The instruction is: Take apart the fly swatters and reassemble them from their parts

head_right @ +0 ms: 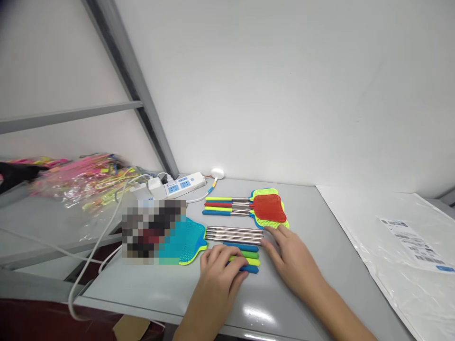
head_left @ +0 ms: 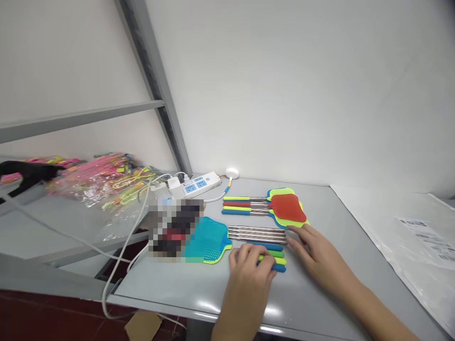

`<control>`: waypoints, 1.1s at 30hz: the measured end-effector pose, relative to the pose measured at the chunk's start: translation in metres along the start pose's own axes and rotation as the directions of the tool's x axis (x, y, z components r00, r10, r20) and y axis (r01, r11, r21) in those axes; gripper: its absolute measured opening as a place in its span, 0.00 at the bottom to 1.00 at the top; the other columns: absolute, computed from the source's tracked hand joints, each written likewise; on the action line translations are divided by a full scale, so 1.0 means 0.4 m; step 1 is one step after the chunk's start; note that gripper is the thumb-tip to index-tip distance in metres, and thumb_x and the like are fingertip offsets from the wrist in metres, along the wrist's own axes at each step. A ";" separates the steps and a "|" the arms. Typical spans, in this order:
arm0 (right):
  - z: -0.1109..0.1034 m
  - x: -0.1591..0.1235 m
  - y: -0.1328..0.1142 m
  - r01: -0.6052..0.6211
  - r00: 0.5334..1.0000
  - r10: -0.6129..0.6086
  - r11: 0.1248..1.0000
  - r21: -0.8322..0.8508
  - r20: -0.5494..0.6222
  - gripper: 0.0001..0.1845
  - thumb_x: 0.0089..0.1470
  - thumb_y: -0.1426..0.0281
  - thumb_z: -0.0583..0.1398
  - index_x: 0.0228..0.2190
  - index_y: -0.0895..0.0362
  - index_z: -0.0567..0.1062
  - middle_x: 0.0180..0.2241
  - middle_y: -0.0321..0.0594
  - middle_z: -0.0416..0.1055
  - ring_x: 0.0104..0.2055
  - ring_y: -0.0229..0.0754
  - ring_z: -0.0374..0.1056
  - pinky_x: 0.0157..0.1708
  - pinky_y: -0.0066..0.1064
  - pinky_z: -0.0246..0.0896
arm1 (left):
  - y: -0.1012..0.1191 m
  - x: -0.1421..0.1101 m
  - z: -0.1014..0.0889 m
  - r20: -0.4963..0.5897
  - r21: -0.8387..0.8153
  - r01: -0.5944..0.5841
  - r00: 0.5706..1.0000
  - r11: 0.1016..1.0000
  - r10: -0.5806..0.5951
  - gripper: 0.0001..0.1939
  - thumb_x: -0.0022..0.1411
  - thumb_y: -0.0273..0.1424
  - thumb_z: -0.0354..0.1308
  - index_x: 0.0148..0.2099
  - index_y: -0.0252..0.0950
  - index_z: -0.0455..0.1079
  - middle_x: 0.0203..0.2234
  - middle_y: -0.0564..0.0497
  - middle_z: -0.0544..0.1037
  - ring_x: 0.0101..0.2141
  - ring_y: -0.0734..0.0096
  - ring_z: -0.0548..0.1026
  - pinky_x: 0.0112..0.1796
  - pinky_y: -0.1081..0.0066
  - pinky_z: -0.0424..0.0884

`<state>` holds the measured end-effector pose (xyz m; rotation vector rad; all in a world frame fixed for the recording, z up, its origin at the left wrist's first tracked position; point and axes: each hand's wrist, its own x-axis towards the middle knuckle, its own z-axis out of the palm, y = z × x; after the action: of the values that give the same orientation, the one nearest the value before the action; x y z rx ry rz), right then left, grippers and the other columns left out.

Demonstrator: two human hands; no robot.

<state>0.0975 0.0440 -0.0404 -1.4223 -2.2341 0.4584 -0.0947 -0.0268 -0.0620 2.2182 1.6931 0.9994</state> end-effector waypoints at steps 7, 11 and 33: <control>-0.001 0.209 -0.061 0.312 0.948 -0.315 0.887 -0.341 0.046 0.16 0.66 0.65 0.50 0.44 0.54 0.75 0.39 0.45 0.68 0.39 0.46 0.66 0.36 0.37 0.63 | -0.019 -0.013 0.037 -0.101 0.042 -0.072 0.992 0.997 0.076 0.09 0.55 0.28 0.67 0.37 0.40 0.71 0.39 0.52 0.75 0.40 0.63 0.69 0.43 0.58 0.59; 0.058 0.300 -0.053 0.381 0.924 -0.346 0.824 -0.420 0.161 0.10 0.62 0.67 0.55 0.40 0.54 0.77 0.39 0.44 0.69 0.39 0.48 0.65 0.36 0.38 0.59 | -0.007 -0.020 0.014 -0.053 -0.007 -0.040 0.998 0.999 0.039 0.10 0.57 0.32 0.67 0.40 0.39 0.70 0.41 0.52 0.75 0.43 0.62 0.68 0.46 0.56 0.58; -0.156 0.007 -0.043 0.210 0.953 -0.122 0.925 -0.315 0.277 0.17 0.63 0.53 0.50 0.40 0.47 0.74 0.32 0.40 0.75 0.32 0.49 0.68 0.30 0.38 0.60 | 0.026 -0.027 -0.050 -0.406 -0.273 -0.043 0.911 0.961 -0.074 0.26 0.65 0.27 0.54 0.64 0.39 0.54 0.59 0.38 0.60 0.59 0.53 0.59 0.55 0.52 0.60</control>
<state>0.1168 0.0417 0.0215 -1.3790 -2.7238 0.2078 -0.0999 -0.0450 -0.0456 1.9039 1.5873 1.6842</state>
